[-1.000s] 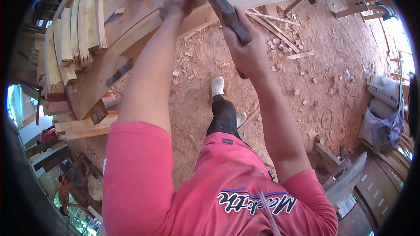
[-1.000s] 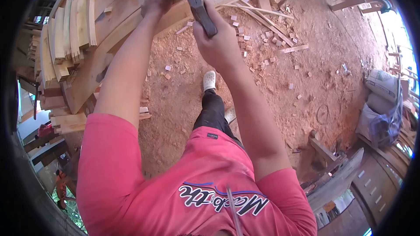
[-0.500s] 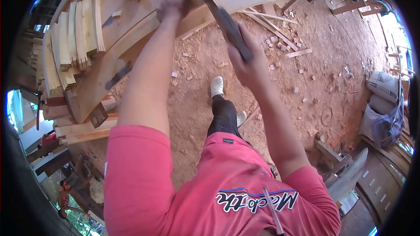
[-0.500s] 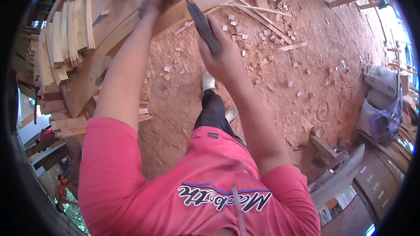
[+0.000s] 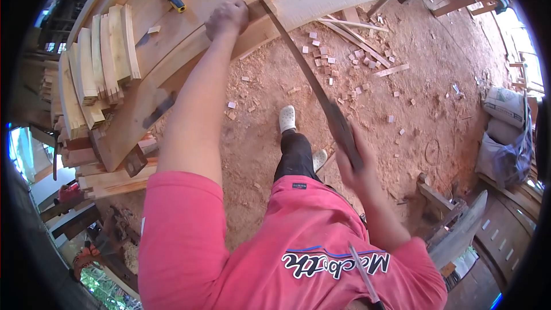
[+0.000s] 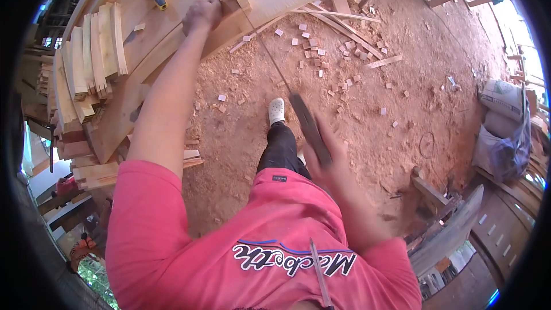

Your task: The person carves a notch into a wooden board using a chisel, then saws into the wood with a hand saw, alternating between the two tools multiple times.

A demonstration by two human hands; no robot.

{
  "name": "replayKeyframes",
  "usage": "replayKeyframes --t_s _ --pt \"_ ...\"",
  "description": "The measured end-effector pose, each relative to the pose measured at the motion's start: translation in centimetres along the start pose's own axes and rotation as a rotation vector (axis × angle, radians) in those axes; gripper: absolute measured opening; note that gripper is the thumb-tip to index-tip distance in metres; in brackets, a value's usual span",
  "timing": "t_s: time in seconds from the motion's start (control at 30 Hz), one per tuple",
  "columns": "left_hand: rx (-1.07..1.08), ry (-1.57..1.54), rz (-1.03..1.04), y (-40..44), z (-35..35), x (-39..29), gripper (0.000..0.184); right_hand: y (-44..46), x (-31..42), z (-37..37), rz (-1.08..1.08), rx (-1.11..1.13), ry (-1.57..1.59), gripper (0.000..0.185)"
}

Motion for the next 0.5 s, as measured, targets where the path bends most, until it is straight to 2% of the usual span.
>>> replayKeyframes --t_s 0.07,0.17,0.3,0.37,0.5 --pt "-0.011 -0.020 0.002 -0.8 -0.3 0.0 0.059 10.4 0.1 3.0 -0.143 -0.023 0.036 0.058" --pt "0.002 -0.062 -0.006 -1.5 -1.2 -0.3 0.057 18.4 1.9 4.3 -0.045 0.010 0.103 0.061" --pt "-0.043 -0.049 0.021 -1.5 -1.0 -0.5 0.058 18.2 4.2 3.9 -0.195 -0.064 0.030 0.062" --pt "-0.049 -0.031 0.024 -1.7 -1.1 -0.3 0.059 18.5 3.1 4.7 0.038 0.063 0.187 0.063" --pt "-0.050 -0.034 0.007 -0.6 -0.4 0.1 0.060 13.2 3.1 3.4 0.018 0.041 0.108 0.061"
Point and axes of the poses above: each hand's wrist, its own y-axis towards the middle knuckle, its own z-axis out of the palm, x = y × z, the point moved 8 cm from there along y, towards the middle knuckle, and after that the axes turned 9 degrees about x, right-handed, at the moved point
